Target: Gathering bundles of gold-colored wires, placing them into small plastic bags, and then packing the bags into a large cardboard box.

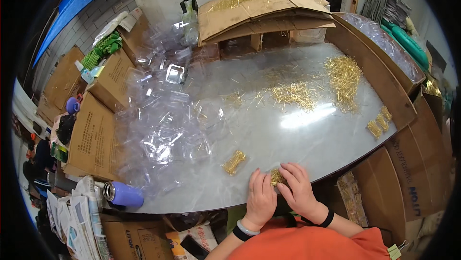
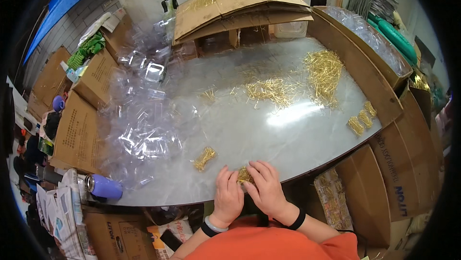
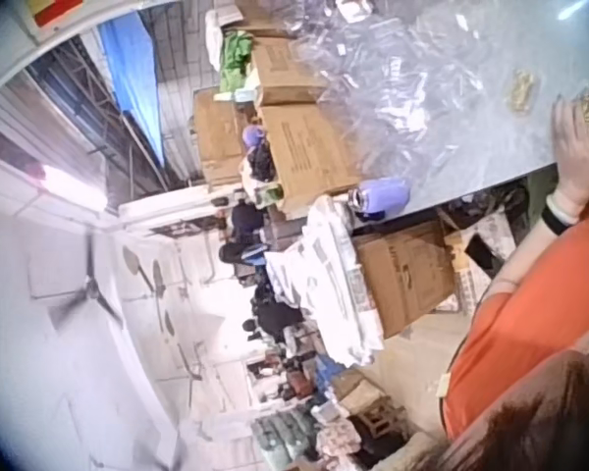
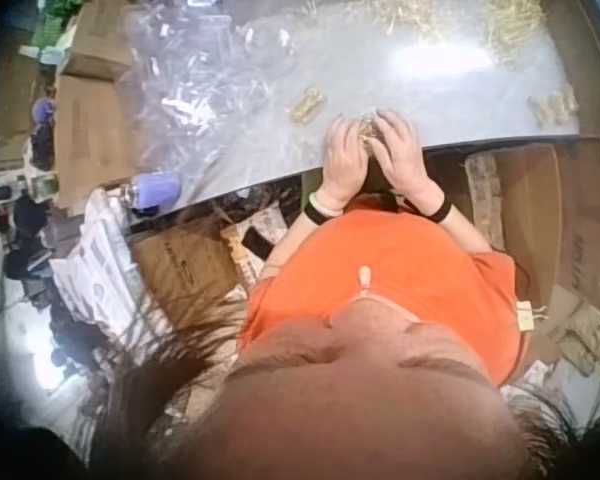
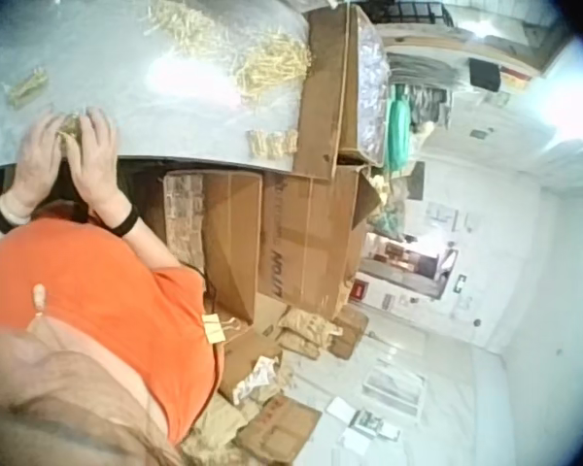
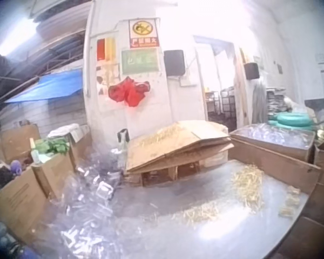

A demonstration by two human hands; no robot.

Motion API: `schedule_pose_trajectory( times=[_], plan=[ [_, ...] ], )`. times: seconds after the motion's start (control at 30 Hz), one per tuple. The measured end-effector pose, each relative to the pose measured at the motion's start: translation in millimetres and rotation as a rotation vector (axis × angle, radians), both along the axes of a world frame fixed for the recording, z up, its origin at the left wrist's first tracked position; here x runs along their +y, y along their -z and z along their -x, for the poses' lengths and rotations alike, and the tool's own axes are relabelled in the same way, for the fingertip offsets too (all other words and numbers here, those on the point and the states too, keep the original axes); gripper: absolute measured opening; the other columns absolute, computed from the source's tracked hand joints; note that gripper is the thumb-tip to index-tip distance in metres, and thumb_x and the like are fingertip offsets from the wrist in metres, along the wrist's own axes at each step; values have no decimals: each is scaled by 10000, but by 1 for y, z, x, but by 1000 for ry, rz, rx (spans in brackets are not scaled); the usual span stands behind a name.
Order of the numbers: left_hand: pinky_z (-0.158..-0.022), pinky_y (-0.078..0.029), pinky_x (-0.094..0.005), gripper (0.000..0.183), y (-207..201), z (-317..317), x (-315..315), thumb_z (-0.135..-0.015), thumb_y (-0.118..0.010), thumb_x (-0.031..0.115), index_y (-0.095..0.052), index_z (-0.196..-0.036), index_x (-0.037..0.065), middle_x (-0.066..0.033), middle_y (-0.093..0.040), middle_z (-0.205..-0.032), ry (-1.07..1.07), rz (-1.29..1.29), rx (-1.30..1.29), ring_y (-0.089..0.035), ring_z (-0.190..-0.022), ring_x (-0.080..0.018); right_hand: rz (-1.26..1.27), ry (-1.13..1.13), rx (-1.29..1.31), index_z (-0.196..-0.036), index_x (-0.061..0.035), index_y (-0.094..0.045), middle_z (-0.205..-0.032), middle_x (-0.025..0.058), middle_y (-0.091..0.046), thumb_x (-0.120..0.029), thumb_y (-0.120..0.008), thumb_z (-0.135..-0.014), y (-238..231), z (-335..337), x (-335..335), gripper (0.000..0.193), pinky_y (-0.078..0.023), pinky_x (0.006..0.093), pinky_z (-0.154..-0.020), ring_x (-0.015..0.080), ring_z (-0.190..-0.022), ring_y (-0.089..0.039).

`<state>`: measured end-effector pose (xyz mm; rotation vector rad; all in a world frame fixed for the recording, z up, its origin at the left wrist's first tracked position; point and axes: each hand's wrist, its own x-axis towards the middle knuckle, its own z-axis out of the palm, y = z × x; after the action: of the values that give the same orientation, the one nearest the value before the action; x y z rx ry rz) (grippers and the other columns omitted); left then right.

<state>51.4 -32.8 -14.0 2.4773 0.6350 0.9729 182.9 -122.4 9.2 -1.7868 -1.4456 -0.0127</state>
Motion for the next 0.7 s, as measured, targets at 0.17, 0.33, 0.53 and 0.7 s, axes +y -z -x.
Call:
schedule_pose_trajectory(
  times=[0.17,0.33,0.53,0.7],
  plan=[
    [-1085,-427,-513,370,-9,0,4,-943,-588,14,-549,-1298,-83,-245,-513,-1293,13,84,-25,-476,-1309,-461,178,-41,-173,-1372,26,-544,-1472,219,-484,-279,-679,-948,-9,0,1,539,-347,559,-1131,430,-1353,-432],
    [-1124,-394,-485,448,-9,8,13,-1026,-546,120,-458,-1414,-84,-286,-471,-1397,64,350,-87,-456,-1349,-444,162,-64,-153,-1399,23,-518,-1503,250,-441,-408,-710,-915,-6,-3,7,675,-291,596,-1154,437,-1342,-440],
    [-1166,-347,-442,676,-2,19,18,-1111,-346,438,-280,-1554,-68,-265,-427,-1509,255,772,-401,-420,-1424,-357,148,-80,-233,-1377,-68,-569,-1492,215,-468,-430,-832,-771,-17,7,16,753,-355,566,-1085,404,-1281,-493],
    [-1238,-211,-444,851,-21,14,4,-1070,-259,630,-169,-1600,-30,-249,-333,-1588,350,915,-553,-296,-1510,-329,49,-92,-147,-1272,-91,-661,-1418,164,-551,-321,-885,-674,-15,1,14,680,-448,486,-1010,374,-1241,-515]
  ],
)
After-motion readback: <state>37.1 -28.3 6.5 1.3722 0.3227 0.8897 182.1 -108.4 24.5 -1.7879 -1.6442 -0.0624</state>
